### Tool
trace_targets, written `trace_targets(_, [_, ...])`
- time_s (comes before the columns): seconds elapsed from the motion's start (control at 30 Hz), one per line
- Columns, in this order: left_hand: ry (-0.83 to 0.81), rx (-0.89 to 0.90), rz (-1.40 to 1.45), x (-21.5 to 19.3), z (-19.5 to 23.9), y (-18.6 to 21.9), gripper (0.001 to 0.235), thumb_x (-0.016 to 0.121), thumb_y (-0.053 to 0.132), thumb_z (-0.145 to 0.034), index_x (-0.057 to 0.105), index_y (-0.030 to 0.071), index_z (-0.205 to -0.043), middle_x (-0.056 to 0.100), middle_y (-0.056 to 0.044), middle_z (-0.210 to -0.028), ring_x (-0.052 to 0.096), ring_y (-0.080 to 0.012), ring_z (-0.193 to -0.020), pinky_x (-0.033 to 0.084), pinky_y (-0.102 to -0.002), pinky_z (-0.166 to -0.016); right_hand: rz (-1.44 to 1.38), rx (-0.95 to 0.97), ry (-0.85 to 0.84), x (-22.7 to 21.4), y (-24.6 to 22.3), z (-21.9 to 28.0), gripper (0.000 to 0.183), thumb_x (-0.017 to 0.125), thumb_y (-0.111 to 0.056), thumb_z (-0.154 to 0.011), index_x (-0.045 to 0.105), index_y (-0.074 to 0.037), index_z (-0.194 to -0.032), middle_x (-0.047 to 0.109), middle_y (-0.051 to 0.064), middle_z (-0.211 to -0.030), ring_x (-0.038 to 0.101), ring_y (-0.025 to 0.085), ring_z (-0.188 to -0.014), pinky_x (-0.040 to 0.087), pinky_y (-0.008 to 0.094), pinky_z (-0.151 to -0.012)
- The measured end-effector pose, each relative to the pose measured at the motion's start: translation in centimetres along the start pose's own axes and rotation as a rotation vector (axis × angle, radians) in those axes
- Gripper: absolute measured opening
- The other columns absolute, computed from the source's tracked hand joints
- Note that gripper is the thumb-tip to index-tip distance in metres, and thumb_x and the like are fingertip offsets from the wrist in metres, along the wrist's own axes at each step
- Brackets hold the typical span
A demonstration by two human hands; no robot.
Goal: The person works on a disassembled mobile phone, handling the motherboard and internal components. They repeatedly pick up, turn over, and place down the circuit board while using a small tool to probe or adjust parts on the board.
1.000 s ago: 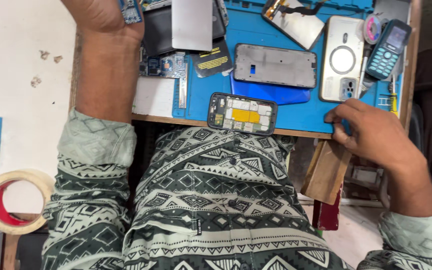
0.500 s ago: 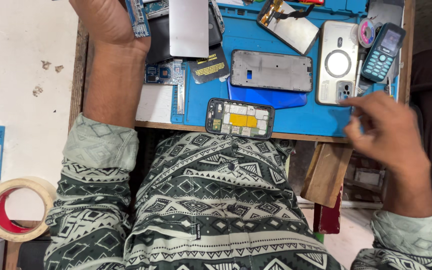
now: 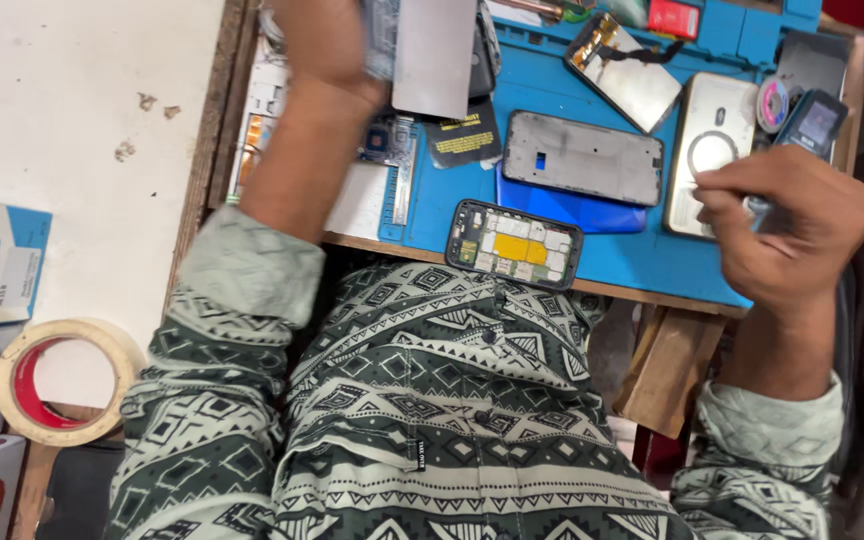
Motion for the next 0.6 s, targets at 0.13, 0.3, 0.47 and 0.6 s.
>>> trace_targets(0.13, [-0.053, -0.134, -0.066, 6.8, 4.4, -2.8, 0.022, 0.070, 0.021, -0.095, 0.077, 0.002, -0.102, 0.074, -0.004, -0.082, 0.069, -0.0121, -0.069, 0.055, -0.030, -0.059, -0.422, 0.141, 0.355, -1.6, 2.6, 2.6, 0.013, 0.073, -0.010, -0.106, 0.066, 0.001, -0.107, 0.070, 0.010, -0.090, 0.072, 0.015, -0.074, 0.061, 0.028, -0.064])
trace_targets(0.3, [-0.307, 0.005, -0.078, 11.6, 7.9, -3.1, 0.045, 0.075, 0.012, -0.098, 0.057, 0.006, -0.139, 0.069, -0.003, -0.105, 0.067, -0.0082, -0.087, 0.060, -0.027, -0.071, -0.568, 0.151, 0.265, 3.1, 4.4, 2.1, 0.013, 0.074, -0.003, -0.114, 0.066, 0.006, -0.111, 0.071, 0.016, -0.094, 0.072, 0.020, -0.078, 0.062, 0.033, -0.071])
trace_targets(0.47, [-0.339, 0.133, -0.225, 11.7, 8.8, -3.3, 0.041, 0.076, 0.012, -0.102, 0.058, 0.006, -0.139, 0.070, -0.003, -0.114, 0.067, -0.0084, -0.102, 0.059, -0.027, -0.086, -0.779, 0.296, 0.172, 8.7, 5.3, -0.4, 0.012, 0.072, -0.005, -0.107, 0.067, 0.004, -0.113, 0.073, 0.015, -0.099, 0.073, 0.020, -0.086, 0.064, 0.034, -0.077])
trace_targets(0.6, [-0.356, -0.157, -0.077, 11.3, 8.9, -6.0, 0.042, 0.075, 0.016, -0.097, 0.059, 0.006, -0.134, 0.071, -0.005, -0.105, 0.070, -0.0105, -0.090, 0.062, -0.028, -0.069, -0.749, 0.417, 0.160, 11.7, 5.8, -3.5, 0.012, 0.070, -0.004, -0.106, 0.065, 0.003, -0.115, 0.073, 0.013, -0.101, 0.074, 0.019, -0.089, 0.064, 0.033, -0.083])
Point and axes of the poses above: each hand's wrist, its own z-axis away from the middle knuckle, its own x-axis out of the palm, y = z × x, the point moved 9 cm from there along -z, towards the middle knuckle
